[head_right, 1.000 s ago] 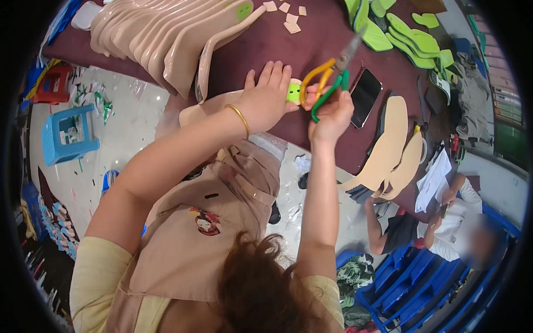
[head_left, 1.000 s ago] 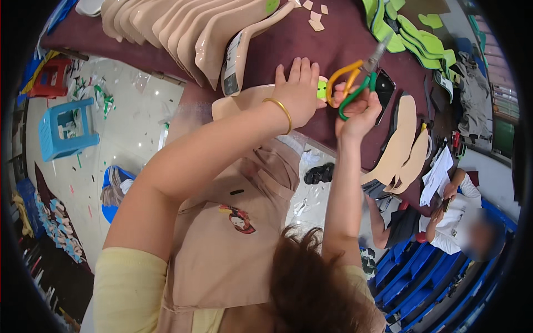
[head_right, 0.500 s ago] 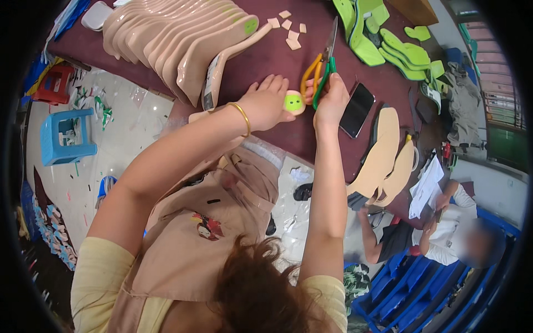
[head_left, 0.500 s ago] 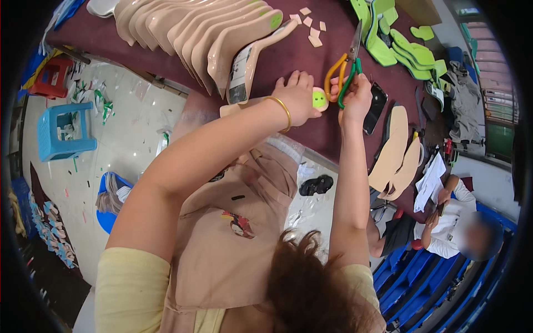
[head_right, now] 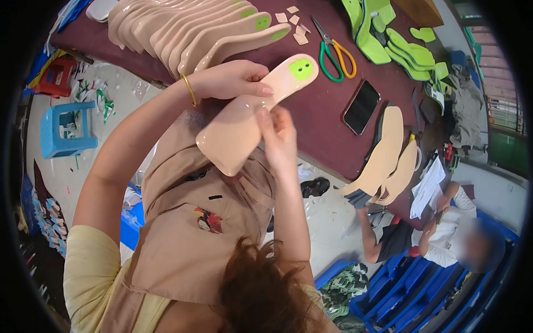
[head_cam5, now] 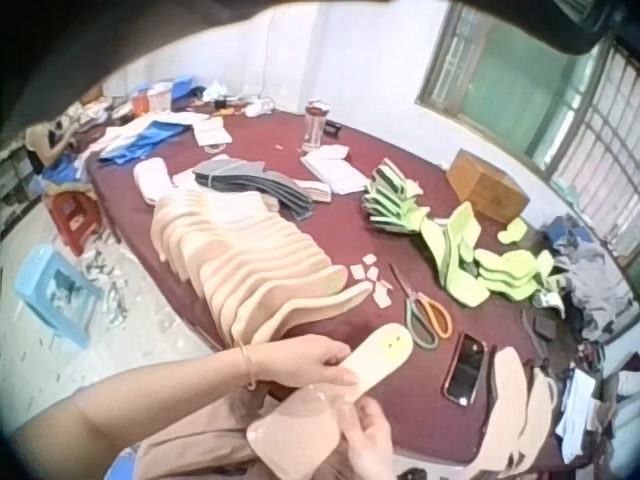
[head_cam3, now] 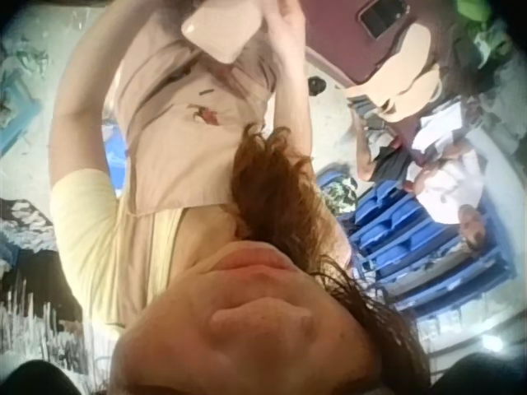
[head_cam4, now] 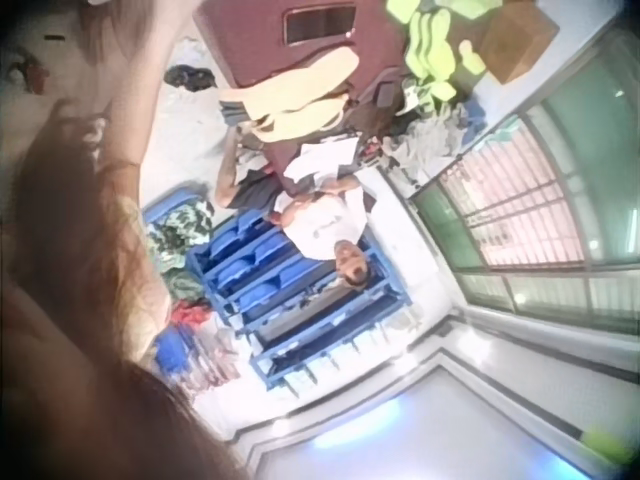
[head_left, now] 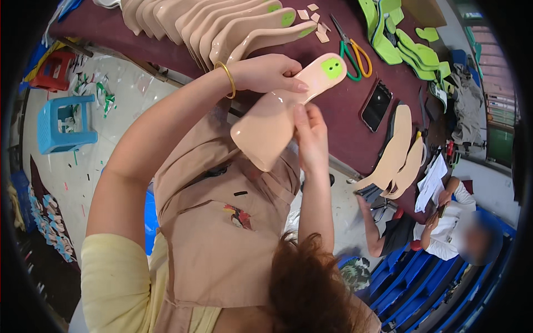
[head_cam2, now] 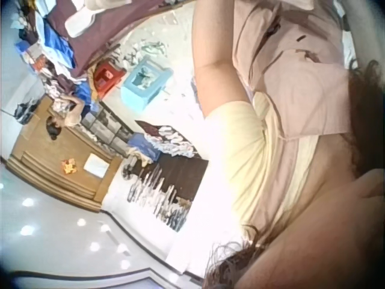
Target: Trimming excess material from shoe components and fitting them onto lasts or forms.
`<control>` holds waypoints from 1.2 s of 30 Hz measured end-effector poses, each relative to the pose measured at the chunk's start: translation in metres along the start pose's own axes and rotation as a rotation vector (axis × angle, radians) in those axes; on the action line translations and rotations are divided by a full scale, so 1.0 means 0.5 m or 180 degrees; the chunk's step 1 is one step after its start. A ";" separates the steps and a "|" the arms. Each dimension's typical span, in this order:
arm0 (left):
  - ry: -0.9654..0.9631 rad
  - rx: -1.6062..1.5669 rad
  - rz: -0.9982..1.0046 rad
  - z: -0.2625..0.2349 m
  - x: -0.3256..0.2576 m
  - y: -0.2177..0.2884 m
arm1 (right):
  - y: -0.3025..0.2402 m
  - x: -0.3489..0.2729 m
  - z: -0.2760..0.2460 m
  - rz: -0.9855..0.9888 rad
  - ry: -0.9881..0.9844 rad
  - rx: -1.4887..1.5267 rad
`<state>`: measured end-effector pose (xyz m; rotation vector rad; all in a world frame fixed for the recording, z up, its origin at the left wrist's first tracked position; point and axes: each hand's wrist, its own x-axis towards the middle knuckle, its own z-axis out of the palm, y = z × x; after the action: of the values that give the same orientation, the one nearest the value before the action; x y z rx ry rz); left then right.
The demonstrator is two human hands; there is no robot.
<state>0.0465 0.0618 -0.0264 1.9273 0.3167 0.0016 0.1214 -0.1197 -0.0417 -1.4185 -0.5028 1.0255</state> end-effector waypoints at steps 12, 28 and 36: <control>0.0194 0.1133 -0.0036 0.003 0.002 0.026 | 0.016 0.055 0.011 -0.0513 0.0307 0.0226; 0.1230 0.2465 -0.0061 -0.126 -0.035 -0.033 | -0.042 0.182 0.112 -0.0037 -0.0258 -0.1874; 0.1736 0.3439 0.0055 -0.090 -0.043 -0.023 | -0.053 0.246 0.113 -0.0426 -0.0302 -0.3434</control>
<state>0.0161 0.1023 -0.0170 2.9880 0.7727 0.4572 0.1451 0.0160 -0.0426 -2.2223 -1.3267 0.7083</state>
